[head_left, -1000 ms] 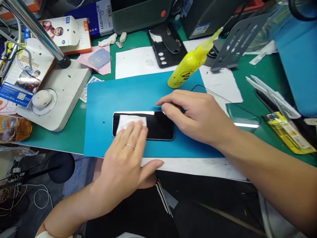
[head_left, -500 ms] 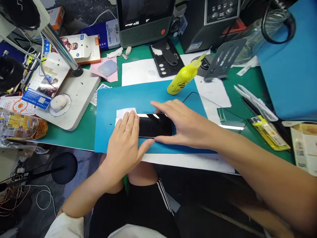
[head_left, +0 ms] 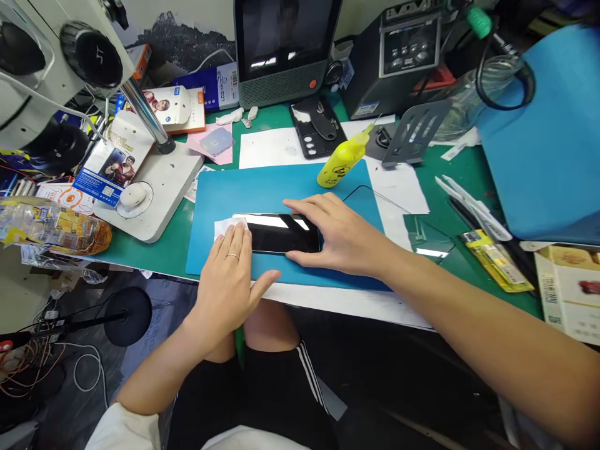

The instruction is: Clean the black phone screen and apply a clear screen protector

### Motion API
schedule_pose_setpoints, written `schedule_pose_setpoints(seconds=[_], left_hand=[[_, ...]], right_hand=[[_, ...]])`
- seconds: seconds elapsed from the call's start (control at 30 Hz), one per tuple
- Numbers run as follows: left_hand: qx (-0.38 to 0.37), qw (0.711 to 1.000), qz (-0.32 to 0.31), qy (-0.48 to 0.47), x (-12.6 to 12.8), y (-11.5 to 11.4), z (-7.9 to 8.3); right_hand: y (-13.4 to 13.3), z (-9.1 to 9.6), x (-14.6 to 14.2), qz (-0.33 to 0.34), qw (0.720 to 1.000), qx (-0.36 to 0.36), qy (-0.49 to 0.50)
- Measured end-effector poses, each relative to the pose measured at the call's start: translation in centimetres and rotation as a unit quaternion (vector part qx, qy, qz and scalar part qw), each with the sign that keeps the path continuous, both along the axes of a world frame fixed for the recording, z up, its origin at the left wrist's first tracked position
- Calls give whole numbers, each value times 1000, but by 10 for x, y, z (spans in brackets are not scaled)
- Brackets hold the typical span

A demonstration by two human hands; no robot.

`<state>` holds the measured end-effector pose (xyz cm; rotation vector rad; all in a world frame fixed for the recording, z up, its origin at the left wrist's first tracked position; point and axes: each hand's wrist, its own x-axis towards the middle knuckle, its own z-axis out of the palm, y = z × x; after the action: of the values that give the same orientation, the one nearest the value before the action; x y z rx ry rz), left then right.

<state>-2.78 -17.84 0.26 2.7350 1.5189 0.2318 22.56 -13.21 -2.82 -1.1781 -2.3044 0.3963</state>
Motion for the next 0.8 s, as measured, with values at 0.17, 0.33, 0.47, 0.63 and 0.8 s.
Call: schedule_pose_setpoints(seconds=[0.17, 0.33, 0.47, 0.63, 0.8], left_hand=[[-31, 999, -10, -18, 9, 6, -4], [-23, 998, -24, -45, 2, -12, -7], [-50, 997, -10, -52, 6, -5, -3], [-57, 995, -49, -72, 21, -2, -2], [-52, 996, -28, -66, 18, 6, -1]], right_hand=[[3, -3, 0, 1, 1000, -21, 11], [2, -2, 0, -5, 999, -40, 8], [3, -1, 0, 3, 999, -36, 1], [4, 1, 2, 5, 1000, -15, -9], [5, 3, 5, 13, 999, -39, -22]])
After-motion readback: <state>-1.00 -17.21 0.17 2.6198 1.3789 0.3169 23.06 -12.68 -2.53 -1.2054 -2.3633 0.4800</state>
